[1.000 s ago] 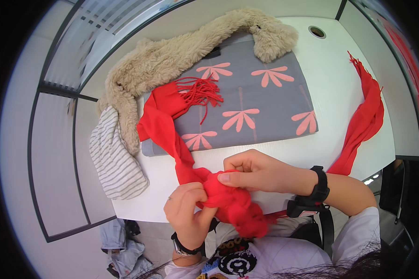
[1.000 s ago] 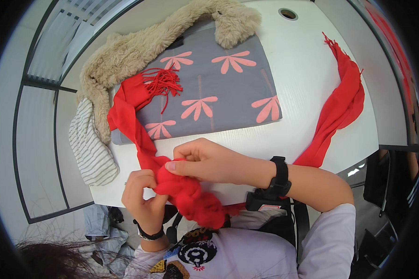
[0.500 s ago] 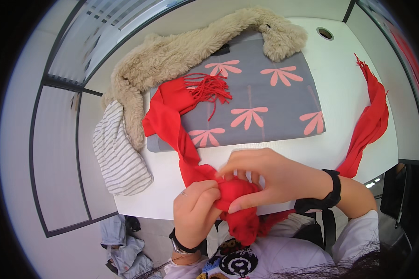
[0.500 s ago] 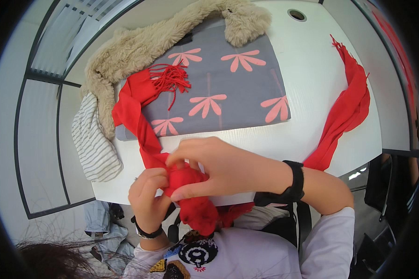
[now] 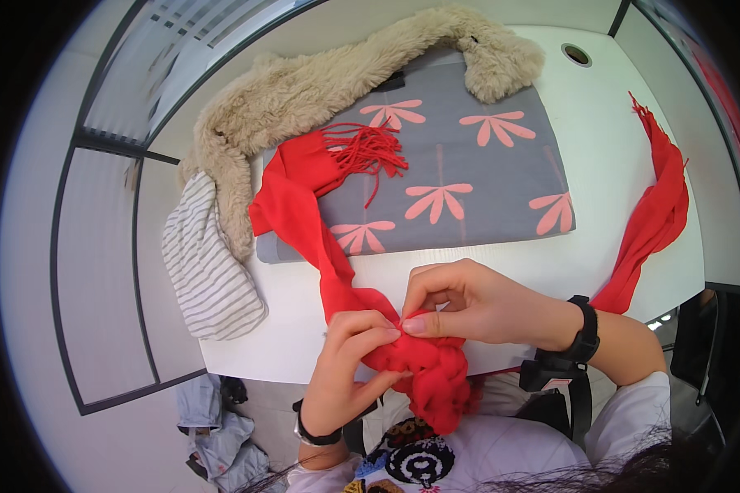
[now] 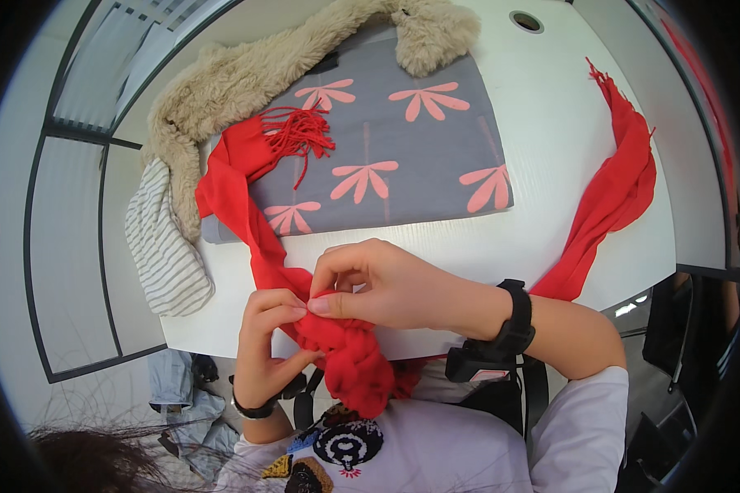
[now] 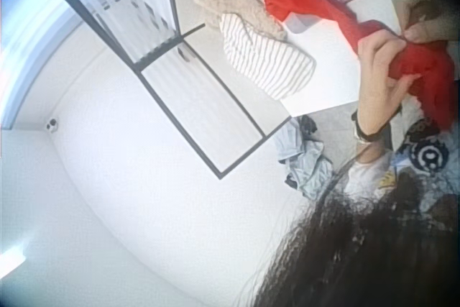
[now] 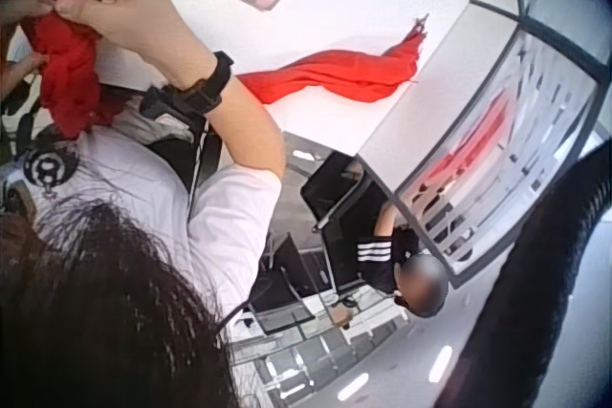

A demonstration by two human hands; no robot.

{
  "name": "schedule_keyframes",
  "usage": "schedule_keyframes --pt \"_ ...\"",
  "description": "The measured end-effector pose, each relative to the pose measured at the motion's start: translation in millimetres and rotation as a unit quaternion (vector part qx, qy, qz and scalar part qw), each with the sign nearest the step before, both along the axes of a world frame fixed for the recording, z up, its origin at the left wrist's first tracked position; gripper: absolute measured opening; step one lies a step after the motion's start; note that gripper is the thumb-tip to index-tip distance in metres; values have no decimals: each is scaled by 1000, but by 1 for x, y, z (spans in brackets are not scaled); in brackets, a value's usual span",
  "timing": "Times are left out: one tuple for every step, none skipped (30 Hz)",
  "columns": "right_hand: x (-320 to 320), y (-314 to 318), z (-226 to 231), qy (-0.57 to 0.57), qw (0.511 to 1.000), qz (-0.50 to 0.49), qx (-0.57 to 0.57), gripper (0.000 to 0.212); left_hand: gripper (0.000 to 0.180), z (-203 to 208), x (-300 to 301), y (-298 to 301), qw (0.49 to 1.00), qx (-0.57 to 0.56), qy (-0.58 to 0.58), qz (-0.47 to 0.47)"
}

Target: The person folds a red scarf on a white table by repeatedly gathering, twisting, and arranging the fabric into a compact bundle. The person uses both hands to smooth and align the scarf sections before finalizing the fold.

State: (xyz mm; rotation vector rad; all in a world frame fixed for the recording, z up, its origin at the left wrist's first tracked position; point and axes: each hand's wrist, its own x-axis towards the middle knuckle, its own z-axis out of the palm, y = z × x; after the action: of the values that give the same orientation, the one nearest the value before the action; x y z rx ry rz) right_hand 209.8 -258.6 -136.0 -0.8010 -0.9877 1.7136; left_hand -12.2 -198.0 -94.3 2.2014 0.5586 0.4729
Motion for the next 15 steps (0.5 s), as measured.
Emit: schedule_keyframes --pt "0 0 -1 0 1000 -1 -1 13 47 -1 3 -1 998 56 11 16" --pt "-1 -1 -2 28 1000 4 -13 12 47 -2 3 0 998 56 12 16" --pt "-1 -1 -2 57 998 9 -25 12 41 -4 4 1 995 100 6 -4" --pt "0 -2 -1 58 998 8 -25 12 35 -4 6 2 989 143 -1 -25" --pt "-2 0 2 71 996 19 -47 11 35 -5 4 4 990 142 -3 -23" --pt "-4 3 4 84 994 30 -69 11 31 -5 4 6 987 158 -7 -25" --pt "-6 4 5 81 994 31 -71 11 27 -4 2 7 984 175 -10 -28" --pt "-6 4 4 81 994 27 -70 11 27 -3 4 6 984 176 -9 -28" --pt "-6 3 4 80 994 22 -69 11 26 -1 4 2 983 179 -6 -24" --pt "-8 3 4 81 994 23 -68 11 26 0 4 -1 983 183 -3 -20" --pt "-8 1 3 83 996 2 -41 12 28 -3 5 -3 982 188 -18 -15" --pt "-9 0 3 84 996 -20 -13 13 28 -6 6 -6 982 186 -18 -16" --pt "-9 -1 4 81 996 -31 1 14 28 -8 6 -7 984 173 -30 -9" --pt "-8 -1 4 81 996 -29 1 14 29 -9 6 -8 986 162 -40 -2" --pt "-7 -2 4 61 997 -45 17 10 29 -12 6 -8 986 162 -41 0"
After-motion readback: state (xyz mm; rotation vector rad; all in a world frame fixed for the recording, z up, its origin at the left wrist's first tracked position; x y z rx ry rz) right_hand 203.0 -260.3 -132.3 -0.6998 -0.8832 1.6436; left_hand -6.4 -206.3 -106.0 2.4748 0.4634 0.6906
